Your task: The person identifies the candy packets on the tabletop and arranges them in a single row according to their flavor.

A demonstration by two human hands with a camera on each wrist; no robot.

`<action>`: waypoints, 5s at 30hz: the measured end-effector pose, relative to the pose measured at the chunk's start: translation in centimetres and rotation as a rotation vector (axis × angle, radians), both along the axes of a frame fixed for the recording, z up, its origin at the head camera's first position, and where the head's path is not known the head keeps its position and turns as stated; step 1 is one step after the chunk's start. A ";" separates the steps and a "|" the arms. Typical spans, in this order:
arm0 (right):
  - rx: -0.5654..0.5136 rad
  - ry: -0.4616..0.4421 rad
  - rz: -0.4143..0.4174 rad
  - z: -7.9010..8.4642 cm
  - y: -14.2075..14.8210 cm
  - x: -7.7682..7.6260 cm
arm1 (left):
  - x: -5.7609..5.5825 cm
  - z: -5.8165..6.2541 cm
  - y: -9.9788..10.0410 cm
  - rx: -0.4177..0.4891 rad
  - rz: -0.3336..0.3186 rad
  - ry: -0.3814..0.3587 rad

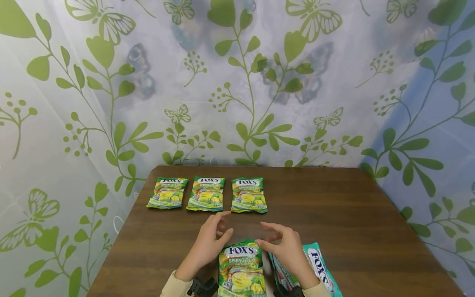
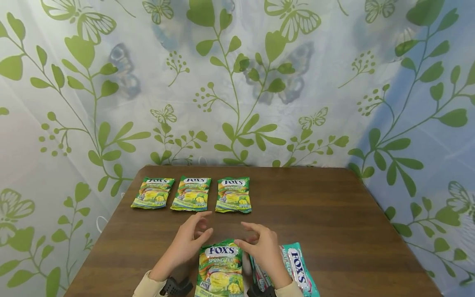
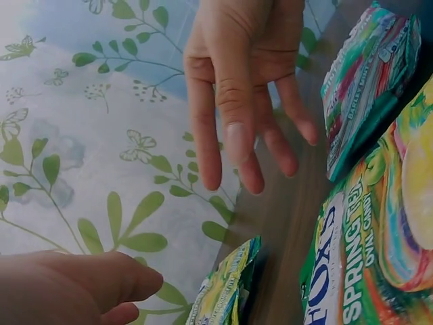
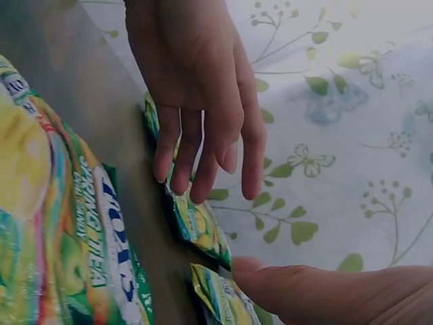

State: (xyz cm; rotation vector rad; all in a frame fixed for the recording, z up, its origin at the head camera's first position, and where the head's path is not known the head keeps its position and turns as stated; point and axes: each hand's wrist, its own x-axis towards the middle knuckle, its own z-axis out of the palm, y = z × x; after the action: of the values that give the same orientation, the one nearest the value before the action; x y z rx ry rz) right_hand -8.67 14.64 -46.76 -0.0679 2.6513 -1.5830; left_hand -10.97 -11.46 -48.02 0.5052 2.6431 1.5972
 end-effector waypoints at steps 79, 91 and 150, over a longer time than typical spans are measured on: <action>0.198 -0.147 0.230 -3.9 -2.0 5.6 | 7.1 -4.3 -1.0 0.127 -0.015 -0.332; 0.202 -0.135 0.226 -4.0 -1.9 5.6 | 7.2 -4.7 -0.9 0.123 0.002 -0.288; 0.220 0.031 0.037 -0.3 0.4 3.9 | 3.9 -0.8 2.3 0.086 -0.055 -0.120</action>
State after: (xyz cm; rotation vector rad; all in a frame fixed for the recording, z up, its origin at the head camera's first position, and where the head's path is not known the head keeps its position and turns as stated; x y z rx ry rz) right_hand -4.77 15.02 -47.01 -0.1316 2.8110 -1.2800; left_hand -7.11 -9.14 -48.82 0.4649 2.4620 1.6750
